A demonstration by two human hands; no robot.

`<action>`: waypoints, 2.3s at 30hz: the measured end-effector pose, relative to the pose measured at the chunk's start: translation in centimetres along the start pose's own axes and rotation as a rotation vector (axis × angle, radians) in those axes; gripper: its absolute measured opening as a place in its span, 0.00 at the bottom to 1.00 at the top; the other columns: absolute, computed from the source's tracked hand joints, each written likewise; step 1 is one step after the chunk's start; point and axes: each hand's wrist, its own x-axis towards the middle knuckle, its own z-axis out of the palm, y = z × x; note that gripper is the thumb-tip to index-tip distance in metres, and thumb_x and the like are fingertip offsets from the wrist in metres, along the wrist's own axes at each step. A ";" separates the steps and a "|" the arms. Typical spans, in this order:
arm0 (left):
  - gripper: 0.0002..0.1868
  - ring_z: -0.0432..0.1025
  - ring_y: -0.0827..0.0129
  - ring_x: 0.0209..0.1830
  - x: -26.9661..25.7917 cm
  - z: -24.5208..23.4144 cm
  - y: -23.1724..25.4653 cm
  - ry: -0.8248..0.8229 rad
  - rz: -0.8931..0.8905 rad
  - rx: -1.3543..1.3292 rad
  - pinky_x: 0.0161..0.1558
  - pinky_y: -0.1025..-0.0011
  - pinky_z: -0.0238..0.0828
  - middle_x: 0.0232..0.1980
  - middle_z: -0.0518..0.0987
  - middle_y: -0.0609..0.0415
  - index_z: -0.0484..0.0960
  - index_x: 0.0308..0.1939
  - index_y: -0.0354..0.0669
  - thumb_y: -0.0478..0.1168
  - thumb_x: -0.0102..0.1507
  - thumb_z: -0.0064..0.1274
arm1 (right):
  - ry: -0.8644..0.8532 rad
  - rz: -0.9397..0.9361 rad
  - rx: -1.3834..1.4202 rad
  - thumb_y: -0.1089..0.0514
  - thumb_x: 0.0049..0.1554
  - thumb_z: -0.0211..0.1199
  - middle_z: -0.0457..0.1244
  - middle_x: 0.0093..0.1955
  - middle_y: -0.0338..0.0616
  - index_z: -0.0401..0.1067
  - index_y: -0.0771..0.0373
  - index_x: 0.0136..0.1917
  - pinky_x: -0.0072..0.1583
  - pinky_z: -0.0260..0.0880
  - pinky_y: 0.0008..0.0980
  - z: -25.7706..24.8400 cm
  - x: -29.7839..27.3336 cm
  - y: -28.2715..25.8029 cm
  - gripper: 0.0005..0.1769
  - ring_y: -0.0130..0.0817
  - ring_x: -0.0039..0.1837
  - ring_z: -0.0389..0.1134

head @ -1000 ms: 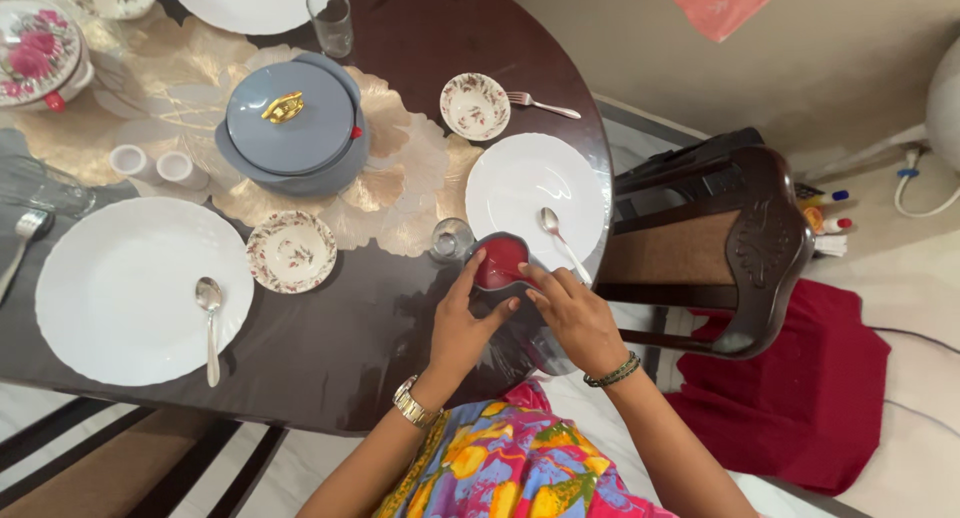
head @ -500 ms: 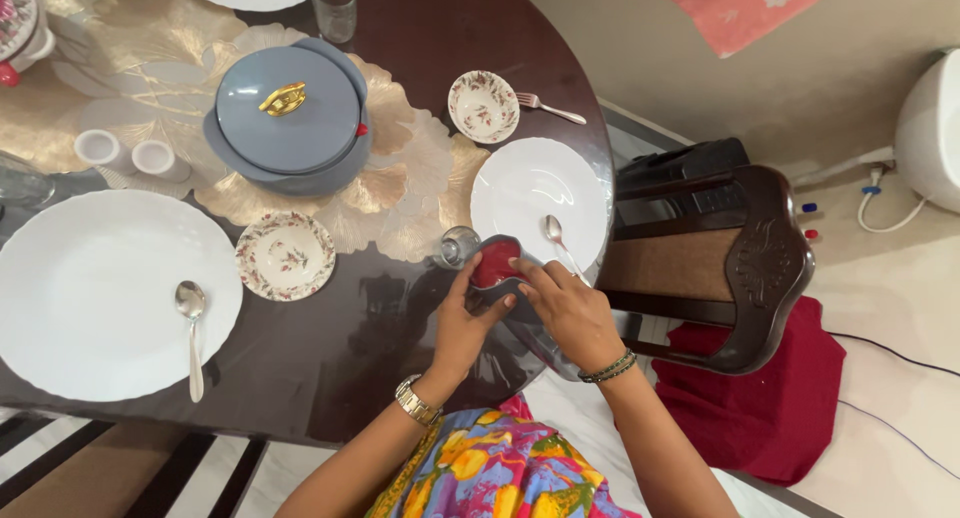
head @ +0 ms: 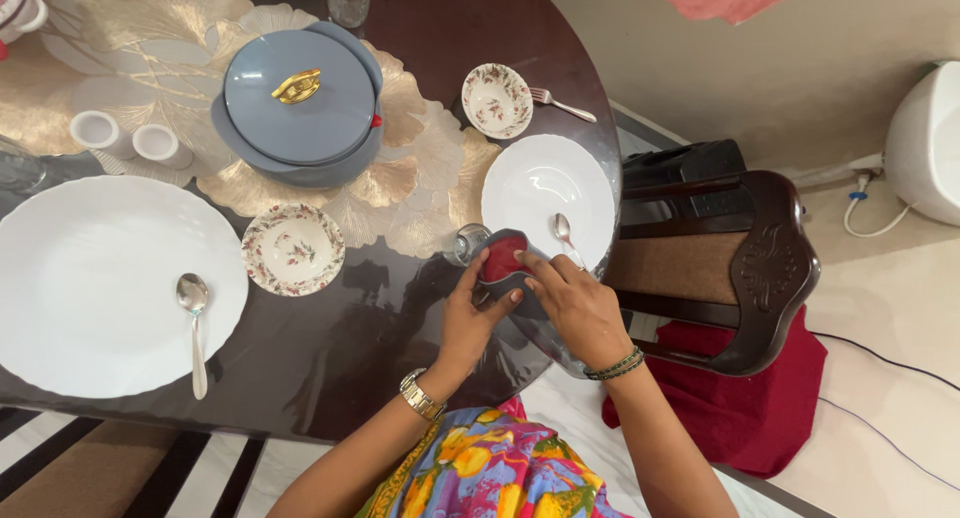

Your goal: The person places a red and grey pitcher on a dining table already set with plates, bowls, and cutlery. They then open a grey serving pot, stir a white substance inside with a red spoon, and close the pot.

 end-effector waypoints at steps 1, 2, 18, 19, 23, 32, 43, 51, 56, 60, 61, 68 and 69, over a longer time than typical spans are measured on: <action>0.41 0.75 0.70 0.59 -0.1 0.0 0.1 0.002 -0.018 0.005 0.58 0.72 0.76 0.64 0.76 0.45 0.62 0.74 0.33 0.32 0.59 0.64 | -0.013 0.006 -0.005 0.54 0.61 0.60 0.64 0.44 0.41 0.71 0.51 0.66 0.41 0.71 0.37 0.0 0.0 -0.1 0.20 0.40 0.42 0.69; 0.41 0.75 0.70 0.58 -0.1 -0.1 0.1 0.003 -0.033 0.012 0.57 0.73 0.76 0.63 0.77 0.45 0.62 0.74 0.33 0.32 0.59 0.64 | -0.022 0.011 -0.011 0.54 0.61 0.60 0.64 0.43 0.41 0.70 0.51 0.66 0.41 0.70 0.37 0.0 0.1 -0.1 0.20 0.40 0.42 0.69; 0.41 0.75 0.71 0.55 0.3 0.0 0.7 0.022 -0.059 0.050 0.55 0.73 0.76 0.61 0.78 0.45 0.64 0.73 0.32 0.33 0.58 0.65 | -0.046 0.016 -0.052 0.53 0.61 0.59 0.64 0.44 0.42 0.70 0.52 0.66 0.40 0.70 0.38 -0.2 0.9 -0.3 0.19 0.42 0.43 0.70; 0.41 0.75 0.71 0.56 0.3 0.1 0.8 0.013 -0.047 0.037 0.55 0.73 0.76 0.62 0.78 0.46 0.64 0.73 0.32 0.33 0.58 0.65 | -0.039 0.024 -0.038 0.53 0.61 0.59 0.64 0.44 0.42 0.70 0.51 0.66 0.41 0.70 0.39 -0.2 0.8 -0.3 0.19 0.42 0.43 0.70; 0.42 0.75 0.71 0.58 0.4 0.1 1.2 -0.018 0.009 0.088 0.57 0.73 0.76 0.62 0.78 0.46 0.64 0.73 0.31 0.36 0.58 0.66 | -0.052 0.094 0.014 0.53 0.61 0.60 0.63 0.43 0.42 0.69 0.50 0.68 0.41 0.70 0.39 -0.1 0.1 0.0 0.21 0.43 0.42 0.69; 0.45 0.78 0.71 0.51 -0.1 0.5 3.0 0.002 0.105 0.609 0.50 0.71 0.75 0.55 0.83 0.45 0.70 0.71 0.41 0.48 0.53 0.72 | -0.010 0.181 0.142 0.54 0.60 0.61 0.62 0.42 0.43 0.68 0.51 0.69 0.40 0.69 0.37 1.1 -2.1 1.2 0.24 0.42 0.38 0.67; 0.43 0.77 0.75 0.51 0.1 0.8 1.7 -0.018 0.020 0.263 0.51 0.74 0.77 0.57 0.81 0.47 0.67 0.71 0.33 0.41 0.55 0.69 | -0.036 0.102 0.046 0.53 0.61 0.58 0.64 0.43 0.43 0.68 0.50 0.69 0.41 0.70 0.38 -0.4 -1.2 0.9 0.22 0.43 0.41 0.69; 0.40 0.75 0.75 0.52 0.5 0.3 0.3 0.023 -0.011 0.111 0.50 0.75 0.77 0.59 0.79 0.48 0.68 0.71 0.32 0.35 0.56 0.67 | -0.076 0.060 0.001 0.52 0.62 0.58 0.64 0.43 0.42 0.68 0.50 0.67 0.42 0.70 0.41 -0.6 0.2 0.2 0.19 0.45 0.44 0.70; 0.40 0.75 0.74 0.49 0.7 0.1 0.3 0.053 -0.068 0.158 0.49 0.76 0.76 0.56 0.81 0.48 0.68 0.71 0.33 0.35 0.56 0.68 | -0.075 0.033 -0.035 0.52 0.62 0.58 0.64 0.44 0.43 0.69 0.50 0.67 0.42 0.70 0.42 -0.2 1.0 0.0 0.20 0.46 0.45 0.70; 0.40 0.76 0.74 0.51 0.9 0.1 0.7 0.049 -0.070 0.122 0.50 0.76 0.75 0.57 0.81 0.47 0.67 0.71 0.32 0.36 0.57 0.67 | -0.074 0.014 -0.035 0.53 0.62 0.58 0.64 0.44 0.43 0.69 0.51 0.66 0.42 0.70 0.42 -0.3 1.5 -0.3 0.19 0.46 0.45 0.70; 0.41 0.76 0.74 0.52 0.9 0.0 0.7 0.045 -0.076 0.114 0.51 0.75 0.76 0.58 0.81 0.47 0.67 0.72 0.32 0.36 0.57 0.66 | -0.075 0.012 -0.041 0.53 0.62 0.58 0.64 0.44 0.44 0.69 0.51 0.66 0.42 0.70 0.41 -0.4 1.6 -0.4 0.19 0.46 0.44 0.70; 0.41 0.76 0.72 0.55 1.1 -0.2 0.6 0.027 -0.079 0.027 0.54 0.74 0.75 0.61 0.79 0.46 0.64 0.73 0.30 0.35 0.58 0.65 | -0.122 0.029 -0.074 0.53 0.62 0.58 0.63 0.42 0.43 0.69 0.48 0.67 0.41 0.71 0.39 -0.7 2.5 -0.9 0.20 0.44 0.43 0.70; 0.41 0.76 0.72 0.55 1.1 -0.2 0.6 0.027 -0.083 0.012 0.54 0.74 0.75 0.62 0.79 0.45 0.64 0.73 0.29 0.35 0.58 0.65 | -0.132 0.032 -0.075 0.53 0.62 0.58 0.63 0.42 0.43 0.69 0.47 0.67 0.41 0.71 0.39 -0.7 2.5 -0.9 0.20 0.44 0.43 0.70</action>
